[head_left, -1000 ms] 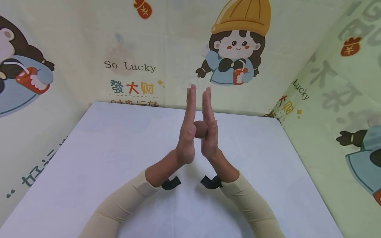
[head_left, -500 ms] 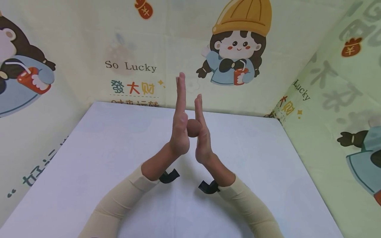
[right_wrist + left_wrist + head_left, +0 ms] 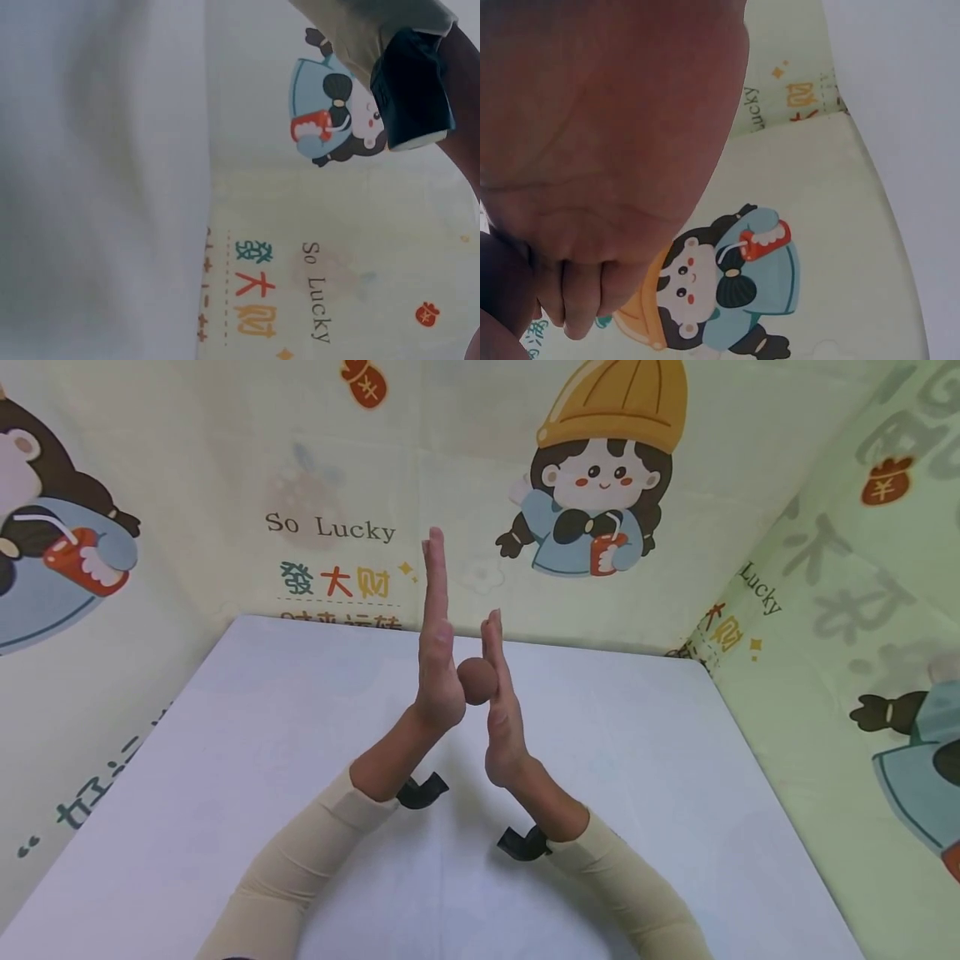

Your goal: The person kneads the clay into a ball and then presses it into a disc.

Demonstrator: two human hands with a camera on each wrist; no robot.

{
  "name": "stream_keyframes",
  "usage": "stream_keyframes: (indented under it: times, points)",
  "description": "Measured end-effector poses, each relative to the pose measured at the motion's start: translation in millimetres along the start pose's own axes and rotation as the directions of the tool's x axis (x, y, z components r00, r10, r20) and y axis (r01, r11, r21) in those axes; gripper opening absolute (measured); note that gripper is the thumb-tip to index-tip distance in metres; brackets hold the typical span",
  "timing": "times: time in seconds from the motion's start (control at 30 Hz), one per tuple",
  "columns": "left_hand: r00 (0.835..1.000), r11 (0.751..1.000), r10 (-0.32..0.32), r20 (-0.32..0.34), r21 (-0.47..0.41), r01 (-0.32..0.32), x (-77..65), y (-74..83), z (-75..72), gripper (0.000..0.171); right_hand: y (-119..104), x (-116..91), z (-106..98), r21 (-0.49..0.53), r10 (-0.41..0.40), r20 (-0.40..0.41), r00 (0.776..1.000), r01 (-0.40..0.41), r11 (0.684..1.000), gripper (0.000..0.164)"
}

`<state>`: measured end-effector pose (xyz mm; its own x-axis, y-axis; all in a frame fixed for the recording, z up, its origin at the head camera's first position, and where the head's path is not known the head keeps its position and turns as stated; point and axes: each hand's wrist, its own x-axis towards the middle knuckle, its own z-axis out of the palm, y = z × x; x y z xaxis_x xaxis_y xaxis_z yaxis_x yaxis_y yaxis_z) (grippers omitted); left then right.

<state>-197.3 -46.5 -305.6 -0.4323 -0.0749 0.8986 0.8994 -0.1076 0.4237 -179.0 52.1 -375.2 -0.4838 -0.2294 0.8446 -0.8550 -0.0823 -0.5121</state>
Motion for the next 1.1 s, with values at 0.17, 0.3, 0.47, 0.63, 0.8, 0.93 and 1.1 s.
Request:
stream_keyframes:
  times: [0.17,0.3,0.47,0.63,0.8,0.93,1.1]
  points:
    - [0.999,1.0,0.019,-0.028,0.024,-0.018,4.3,-10.0,-6.1,0.076,-1,-3,2,0.012,-0.009,0.002,1.0,0.009,1.0,0.099]
    - [0.998,0.998,0.037,-0.047,0.045,-0.035,8.3,-18.2,-10.5,0.076,-2,-3,3,0.014,-0.007,0.006,1.0,0.007,1.0,0.099]
    - [0.997,0.997,0.023,-0.079,0.071,-0.018,11.5,-25.4,-15.8,0.077,-4,-3,3,0.021,0.003,0.012,1.0,-0.003,1.0,0.1]
    - [0.996,0.997,-0.013,-0.087,0.072,0.02,11.1,-33.5,-20.4,0.077,-6,-3,3,0.001,-0.011,0.023,1.0,0.011,1.0,0.101]
    - [0.995,0.994,-0.089,-0.05,0.059,0.092,6.7,-43.8,-24.9,0.075,-9,-2,3,-0.045,-0.038,0.029,0.999,0.039,0.998,0.1]
    - [0.991,0.989,-0.136,-0.002,0.056,0.136,3.2,-50.9,-26.9,0.075,-10,0,3,-0.055,-0.045,0.025,0.999,0.046,0.997,0.1]
    - [0.985,0.986,-0.161,0.058,0.053,0.158,-0.8,-57.3,-26.8,0.073,-12,3,3,-0.064,-0.069,0.018,0.997,0.07,0.995,0.099]
